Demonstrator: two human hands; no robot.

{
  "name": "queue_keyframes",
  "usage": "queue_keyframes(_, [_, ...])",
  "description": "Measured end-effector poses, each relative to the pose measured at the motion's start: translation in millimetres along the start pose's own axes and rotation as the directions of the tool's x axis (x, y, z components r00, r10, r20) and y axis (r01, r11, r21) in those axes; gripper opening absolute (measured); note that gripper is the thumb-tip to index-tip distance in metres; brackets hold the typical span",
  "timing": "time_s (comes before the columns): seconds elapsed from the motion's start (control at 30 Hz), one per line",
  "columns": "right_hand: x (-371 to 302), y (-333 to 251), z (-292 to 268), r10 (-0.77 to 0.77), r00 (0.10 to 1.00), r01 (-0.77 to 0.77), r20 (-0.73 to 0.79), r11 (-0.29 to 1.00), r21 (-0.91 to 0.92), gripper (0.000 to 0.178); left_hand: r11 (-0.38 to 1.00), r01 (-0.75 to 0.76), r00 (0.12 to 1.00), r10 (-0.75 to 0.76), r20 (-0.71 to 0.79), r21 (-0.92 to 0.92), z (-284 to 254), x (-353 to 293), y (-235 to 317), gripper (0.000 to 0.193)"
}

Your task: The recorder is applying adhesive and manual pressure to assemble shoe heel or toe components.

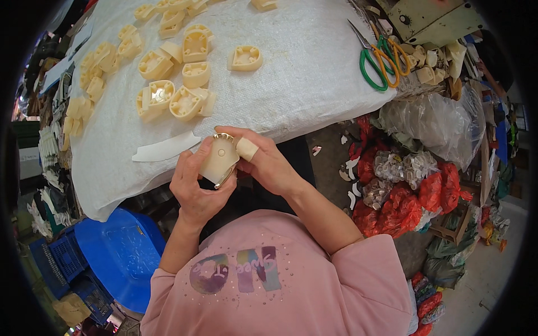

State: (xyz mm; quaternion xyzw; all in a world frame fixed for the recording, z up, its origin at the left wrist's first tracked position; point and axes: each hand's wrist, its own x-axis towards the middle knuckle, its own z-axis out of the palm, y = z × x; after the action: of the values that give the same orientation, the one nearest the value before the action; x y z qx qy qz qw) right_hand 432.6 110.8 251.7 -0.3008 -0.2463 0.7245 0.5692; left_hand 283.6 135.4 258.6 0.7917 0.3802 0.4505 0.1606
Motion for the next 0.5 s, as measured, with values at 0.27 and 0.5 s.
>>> queue_keyframes(0.27, [-1,10,14,-0.286,0.955,0.149,-0.081,0.697,-0.702,0.034,1.000,0.003,0.993,-0.002,-0.122,0.009,8,-6,0,0.054])
queue_keyframes(0.5, [-2,15,5,-0.100,0.995,0.096,-0.017,0.980,-0.176,0.046,0.994,0.098,0.987,-0.102,-0.125,-0.040,8,-8,2,0.052])
